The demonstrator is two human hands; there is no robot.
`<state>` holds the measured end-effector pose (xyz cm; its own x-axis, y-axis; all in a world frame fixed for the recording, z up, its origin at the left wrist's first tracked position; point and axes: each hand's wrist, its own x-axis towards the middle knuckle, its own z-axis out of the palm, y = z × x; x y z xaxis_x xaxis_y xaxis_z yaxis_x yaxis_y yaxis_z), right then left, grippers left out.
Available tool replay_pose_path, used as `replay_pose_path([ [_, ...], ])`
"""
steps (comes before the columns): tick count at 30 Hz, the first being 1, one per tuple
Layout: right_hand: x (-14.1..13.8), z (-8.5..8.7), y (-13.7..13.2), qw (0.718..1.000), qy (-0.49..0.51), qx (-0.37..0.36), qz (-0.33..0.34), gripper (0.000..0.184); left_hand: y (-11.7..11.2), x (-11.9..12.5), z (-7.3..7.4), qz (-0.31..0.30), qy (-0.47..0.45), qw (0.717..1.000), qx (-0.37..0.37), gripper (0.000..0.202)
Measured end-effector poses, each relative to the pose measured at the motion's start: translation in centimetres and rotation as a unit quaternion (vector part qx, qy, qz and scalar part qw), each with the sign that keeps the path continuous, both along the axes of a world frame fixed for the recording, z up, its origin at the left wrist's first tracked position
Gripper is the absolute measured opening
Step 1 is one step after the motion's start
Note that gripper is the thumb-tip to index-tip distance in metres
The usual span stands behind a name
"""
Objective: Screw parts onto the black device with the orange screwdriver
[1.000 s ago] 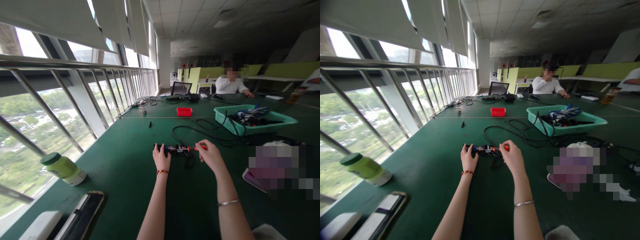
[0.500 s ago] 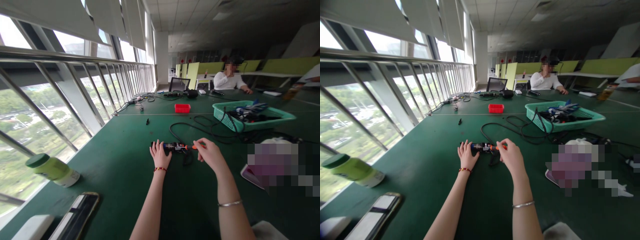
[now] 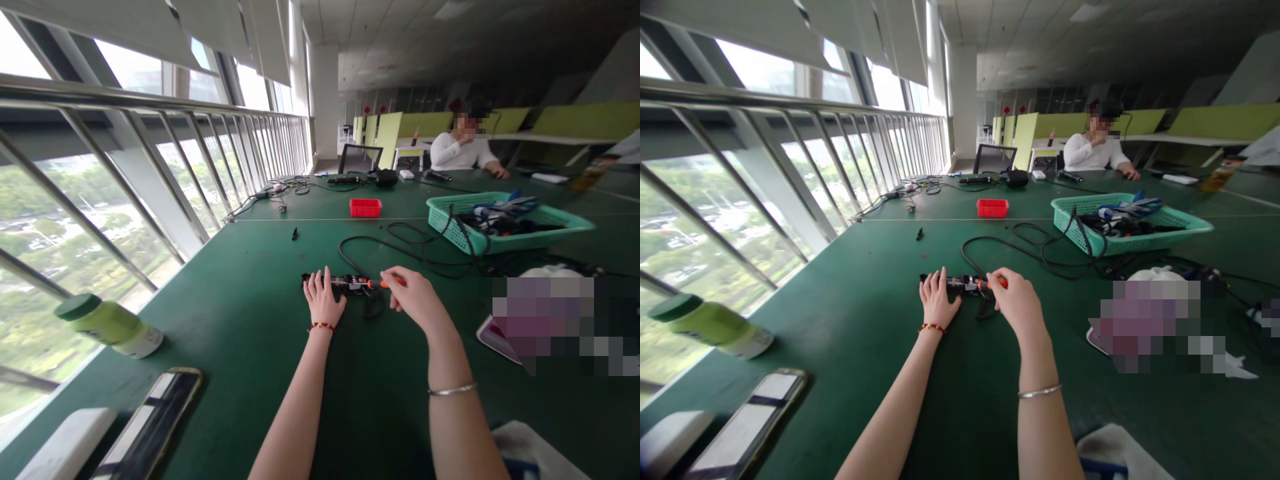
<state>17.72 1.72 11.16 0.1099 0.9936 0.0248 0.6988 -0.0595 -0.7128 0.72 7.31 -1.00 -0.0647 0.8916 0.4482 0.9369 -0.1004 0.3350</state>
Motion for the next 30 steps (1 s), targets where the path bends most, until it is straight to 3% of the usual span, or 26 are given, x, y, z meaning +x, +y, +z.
replay_pose_path([
  [2,-0.2,0.2,-0.1,1.000,-0.006,-0.027,0.000,0.037,-0.1,0.1,0.0,-0.022,0.012,1.000,0.007,0.069],
  [4,-0.3,0.3,-0.2,1.000,-0.001,-0.031,-0.003,0.034,-0.1,0.1,-0.1,-0.042,0.019,0.999,0.010,0.061],
  [9,0.3,0.3,0.3,0.999,0.014,0.045,0.005,0.032,0.1,-0.1,-0.1,-0.055,0.006,0.998,0.020,0.053],
  [12,0.6,0.3,1.0,0.998,0.031,0.041,0.023,0.025,0.1,-0.2,0.1,-0.053,-0.007,0.998,0.022,0.051],
  [17,0.4,-0.1,1.4,0.999,0.012,0.042,-0.031,0.046,0.0,-0.2,0.6,-0.054,-0.022,0.998,0.012,0.048],
  [22,0.8,-0.7,1.1,0.998,0.000,0.052,-0.043,0.030,0.3,-0.1,0.4,-0.060,-0.026,0.998,0.012,0.043],
  [25,1.2,-0.7,0.9,0.995,-0.012,0.075,-0.061,0.032,0.5,-0.1,0.2,-0.063,-0.028,0.998,0.012,0.043],
  [28,1.0,-0.3,0.8,0.999,0.006,0.031,-0.040,0.023,0.5,-0.2,0.2,-0.063,-0.030,0.998,0.011,0.042],
  [30,0.6,0.0,0.7,1.000,0.009,-0.008,-0.022,0.028,0.5,-0.2,0.3,-0.066,-0.034,0.997,0.008,0.044],
])
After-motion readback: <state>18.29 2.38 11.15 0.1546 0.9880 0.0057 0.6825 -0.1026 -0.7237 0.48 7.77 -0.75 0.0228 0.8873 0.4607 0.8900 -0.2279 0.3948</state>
